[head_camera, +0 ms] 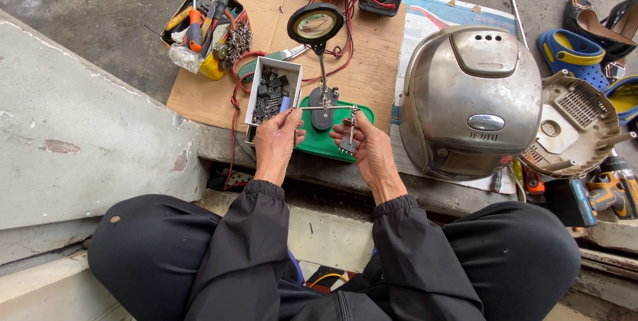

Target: Examining and testing a circuit board using a multimeter and a magnifying glass stand.

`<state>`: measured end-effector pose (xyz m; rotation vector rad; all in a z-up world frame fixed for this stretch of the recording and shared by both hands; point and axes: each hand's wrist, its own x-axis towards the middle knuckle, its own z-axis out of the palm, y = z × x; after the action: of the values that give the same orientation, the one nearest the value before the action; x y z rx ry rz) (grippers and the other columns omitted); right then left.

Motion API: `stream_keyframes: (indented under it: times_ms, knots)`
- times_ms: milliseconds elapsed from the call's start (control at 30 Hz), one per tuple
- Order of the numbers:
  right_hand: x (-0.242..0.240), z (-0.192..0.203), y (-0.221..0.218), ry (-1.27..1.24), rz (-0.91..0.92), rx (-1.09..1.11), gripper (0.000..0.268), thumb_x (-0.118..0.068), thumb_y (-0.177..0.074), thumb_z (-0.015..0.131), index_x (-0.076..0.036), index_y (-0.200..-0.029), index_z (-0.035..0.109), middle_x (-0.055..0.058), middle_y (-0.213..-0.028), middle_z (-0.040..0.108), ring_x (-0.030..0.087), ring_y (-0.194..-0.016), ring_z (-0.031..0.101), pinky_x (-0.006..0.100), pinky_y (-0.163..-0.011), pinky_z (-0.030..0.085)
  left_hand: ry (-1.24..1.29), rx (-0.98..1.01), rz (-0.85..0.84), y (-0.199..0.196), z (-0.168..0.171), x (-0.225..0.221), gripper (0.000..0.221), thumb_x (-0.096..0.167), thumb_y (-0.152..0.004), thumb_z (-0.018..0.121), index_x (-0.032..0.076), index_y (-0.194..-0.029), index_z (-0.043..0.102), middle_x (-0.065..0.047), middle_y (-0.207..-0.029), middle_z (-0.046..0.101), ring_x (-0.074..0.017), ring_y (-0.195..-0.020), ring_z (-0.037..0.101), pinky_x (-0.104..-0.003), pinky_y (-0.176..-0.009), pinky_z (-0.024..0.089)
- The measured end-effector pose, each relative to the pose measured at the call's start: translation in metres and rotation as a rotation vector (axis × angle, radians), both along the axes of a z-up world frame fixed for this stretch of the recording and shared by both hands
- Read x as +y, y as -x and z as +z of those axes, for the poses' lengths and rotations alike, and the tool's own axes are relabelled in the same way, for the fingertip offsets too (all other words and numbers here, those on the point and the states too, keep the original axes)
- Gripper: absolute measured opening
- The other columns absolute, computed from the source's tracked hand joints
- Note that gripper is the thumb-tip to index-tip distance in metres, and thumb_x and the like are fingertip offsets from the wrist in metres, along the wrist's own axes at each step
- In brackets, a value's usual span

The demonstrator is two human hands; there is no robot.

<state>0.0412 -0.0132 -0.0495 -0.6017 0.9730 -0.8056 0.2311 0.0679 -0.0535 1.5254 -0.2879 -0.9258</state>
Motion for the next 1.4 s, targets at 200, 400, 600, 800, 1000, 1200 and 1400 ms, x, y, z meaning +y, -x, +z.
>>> stream_keyframes:
  times_ms: [200, 400, 600, 800, 1000, 1200, 1400]
  knots:
    - [-0.009, -0.013, -0.001, 0.029, 0.038, 0.042, 0.037, -0.033, -0.103, 0.08, 0.001, -0.116, 0.079, 0.026, -0.105, 0.084, 0.031, -0.094, 0.086, 0.039, -0.082, 0.073, -0.006, -0.017, 0.008, -0.001, -0.012, -0.003, 0.054, 0.038, -0.095, 0.09, 0.002, -0.133, 0.079, -0.028, -0.105, 0.083, -0.0286, -0.082, 0.085, -0.037, -0.076, 0.073]
    - [-0.011, -0.021, 0.001, 0.052, 0.046, -0.02, 0.034, -0.029, -0.106, 0.077, 0.003, -0.115, 0.079, 0.029, -0.107, 0.083, 0.034, -0.096, 0.085, 0.043, -0.083, 0.074, -0.028, -0.029, 0.017, 0.0, -0.005, -0.003, 0.053, 0.037, -0.095, 0.09, 0.002, -0.133, 0.078, -0.028, -0.106, 0.083, -0.0283, -0.081, 0.085, -0.036, -0.075, 0.073]
    - [-0.009, -0.017, 0.0, 0.057, 0.052, -0.054, 0.032, -0.028, -0.107, 0.075, 0.003, -0.115, 0.078, 0.03, -0.109, 0.083, 0.035, -0.098, 0.085, 0.045, -0.086, 0.073, -0.033, -0.041, 0.012, 0.001, 0.0, -0.002, 0.051, 0.037, -0.097, 0.087, 0.001, -0.133, 0.078, -0.027, -0.107, 0.083, -0.028, -0.082, 0.085, -0.036, -0.077, 0.072]
    - [-0.011, -0.019, 0.001, 0.049, 0.057, -0.087, 0.032, -0.028, -0.107, 0.075, 0.003, -0.115, 0.078, 0.03, -0.108, 0.083, 0.036, -0.098, 0.085, 0.046, -0.086, 0.073, -0.036, -0.032, 0.005, 0.001, 0.005, -0.002, 0.052, 0.036, -0.098, 0.086, 0.0, -0.135, 0.077, -0.028, -0.109, 0.083, -0.0285, -0.085, 0.085, -0.036, -0.079, 0.073]
    - [-0.013, -0.021, 0.001, 0.036, 0.062, -0.119, 0.031, -0.026, -0.106, 0.075, 0.004, -0.115, 0.078, 0.031, -0.109, 0.083, 0.036, -0.099, 0.085, 0.046, -0.086, 0.074, -0.036, -0.023, 0.002, 0.0, -0.001, -0.002, 0.051, 0.036, -0.098, 0.086, 0.001, -0.135, 0.077, -0.028, -0.108, 0.083, -0.0276, -0.083, 0.085, -0.035, -0.078, 0.072]
    - [-0.007, -0.013, 0.0, 0.042, 0.048, -0.022, 0.042, -0.037, -0.105, 0.075, 0.0, -0.125, 0.077, 0.03, -0.116, 0.082, 0.036, -0.106, 0.084, 0.047, -0.094, 0.071, 0.0, 0.145, -0.013, -0.003, -0.011, 0.006, 0.053, 0.042, -0.103, 0.078, -0.003, -0.131, 0.078, -0.028, -0.112, 0.083, -0.0278, -0.088, 0.085, -0.038, -0.081, 0.073]
    - [0.019, 0.02, 0.025, 0.045, -0.183, 0.142, 0.077, -0.052, -0.109, 0.063, 0.011, -0.154, 0.053, 0.037, -0.147, 0.066, 0.047, -0.138, 0.068, 0.051, -0.117, 0.058, -0.002, 0.235, -0.037, 0.005, -0.001, 0.039, 0.046, 0.033, -0.105, 0.074, 0.0, -0.137, 0.076, -0.023, -0.114, 0.084, -0.0243, -0.091, 0.084, -0.036, -0.085, 0.072]
